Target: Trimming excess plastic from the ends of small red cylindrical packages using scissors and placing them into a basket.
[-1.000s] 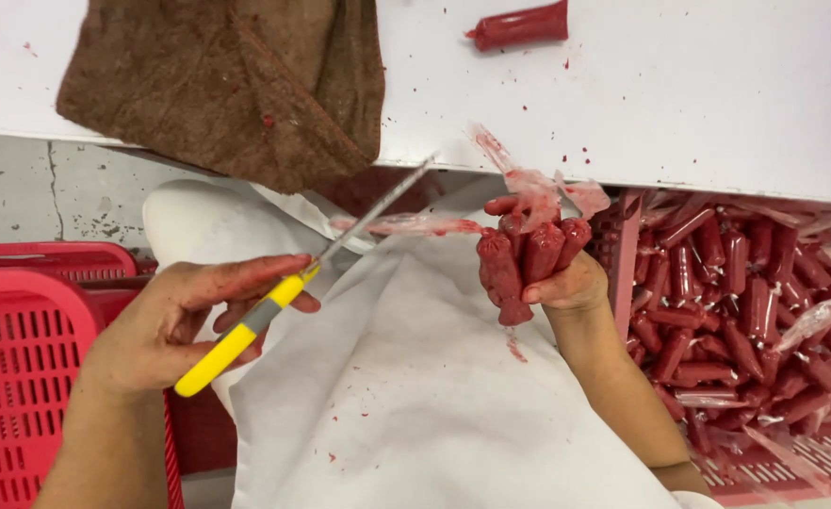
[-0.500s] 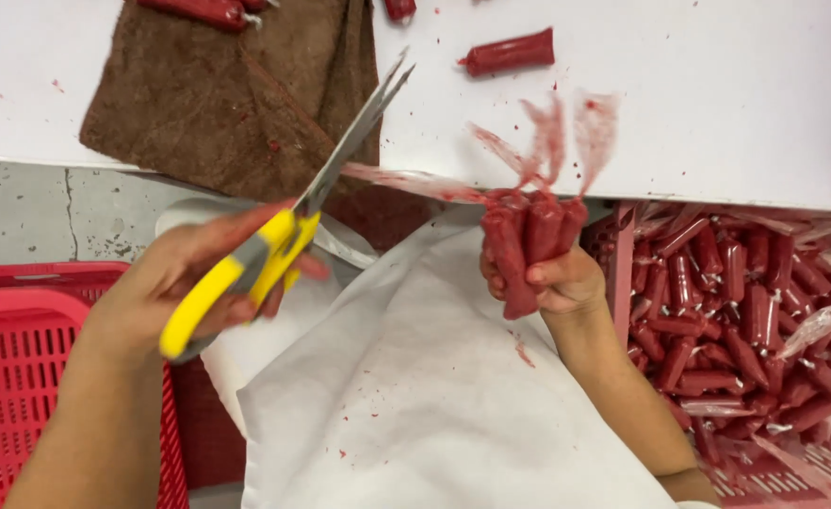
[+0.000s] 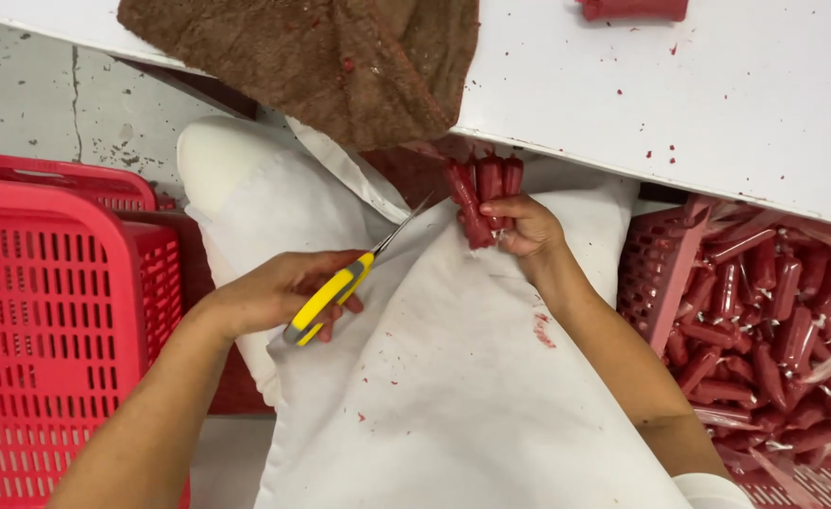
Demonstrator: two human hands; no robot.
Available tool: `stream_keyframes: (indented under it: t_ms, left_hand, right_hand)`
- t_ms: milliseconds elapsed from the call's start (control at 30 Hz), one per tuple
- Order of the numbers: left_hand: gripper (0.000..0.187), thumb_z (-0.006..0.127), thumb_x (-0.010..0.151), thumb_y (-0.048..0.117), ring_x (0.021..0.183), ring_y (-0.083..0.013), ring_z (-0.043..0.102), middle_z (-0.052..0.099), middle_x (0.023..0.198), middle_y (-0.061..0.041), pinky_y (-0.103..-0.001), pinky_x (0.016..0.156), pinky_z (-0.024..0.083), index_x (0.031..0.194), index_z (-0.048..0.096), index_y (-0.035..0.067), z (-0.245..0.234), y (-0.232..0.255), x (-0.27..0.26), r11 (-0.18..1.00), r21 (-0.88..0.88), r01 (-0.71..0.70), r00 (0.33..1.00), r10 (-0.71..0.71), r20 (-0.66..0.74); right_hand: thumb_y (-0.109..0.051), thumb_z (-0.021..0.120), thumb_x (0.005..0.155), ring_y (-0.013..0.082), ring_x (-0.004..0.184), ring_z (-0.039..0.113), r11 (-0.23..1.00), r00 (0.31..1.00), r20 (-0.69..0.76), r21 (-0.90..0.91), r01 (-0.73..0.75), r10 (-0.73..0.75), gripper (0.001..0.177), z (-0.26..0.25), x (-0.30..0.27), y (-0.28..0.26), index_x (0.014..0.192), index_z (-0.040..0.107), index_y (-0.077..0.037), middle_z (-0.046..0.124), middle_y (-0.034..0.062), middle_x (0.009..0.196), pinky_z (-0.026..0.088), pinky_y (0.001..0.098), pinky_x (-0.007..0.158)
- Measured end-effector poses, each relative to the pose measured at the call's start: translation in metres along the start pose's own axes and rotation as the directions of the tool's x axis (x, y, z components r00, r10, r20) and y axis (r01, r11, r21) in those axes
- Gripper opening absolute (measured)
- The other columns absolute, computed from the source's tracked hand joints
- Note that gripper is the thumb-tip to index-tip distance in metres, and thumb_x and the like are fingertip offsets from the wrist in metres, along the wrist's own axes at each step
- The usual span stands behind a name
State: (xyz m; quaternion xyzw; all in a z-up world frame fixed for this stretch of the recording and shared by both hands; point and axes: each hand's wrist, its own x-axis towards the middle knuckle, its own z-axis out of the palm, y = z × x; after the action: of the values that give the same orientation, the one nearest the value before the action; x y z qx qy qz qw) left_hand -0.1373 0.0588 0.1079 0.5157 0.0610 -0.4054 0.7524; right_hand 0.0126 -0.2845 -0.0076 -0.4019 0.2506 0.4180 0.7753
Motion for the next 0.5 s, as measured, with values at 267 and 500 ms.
stream_keyframes:
  t_ms: [267,500]
  left_hand:
    - [0.080,0.069,0.081,0.006,0.059,-0.0262,0.074,0.073,0.096,-0.022,-0.027,0.035,0.053,0.153,0.035,0.001,0.001,0.021,0.035,0.997,0.047,0.066,0.997,-0.064,-0.048]
    - [0.080,0.068,0.080,-0.003,0.059,-0.0261,0.073,0.074,0.096,-0.021,-0.027,0.034,0.052,0.153,0.036,0.002,0.000,0.024,0.035,0.987,0.110,0.117,0.990,-0.107,-0.096]
  right_hand:
    - [0.016,0.077,0.061,0.0396,0.086,0.073,0.999,0.996,0.074,-0.033,-0.040,0.042,0.049,-0.016,0.006,0.005,0.106,0.068,-0.001,0.072,0.0188,0.092,0.061,0.0538,0.077]
    - [0.019,0.076,0.058,0.0357,0.078,0.073,0.998,0.992,0.111,-0.033,-0.056,0.060,0.051,0.006,-0.003,0.002,0.103,0.069,-0.004,0.071,0.0146,0.085,0.060,0.0479,0.070]
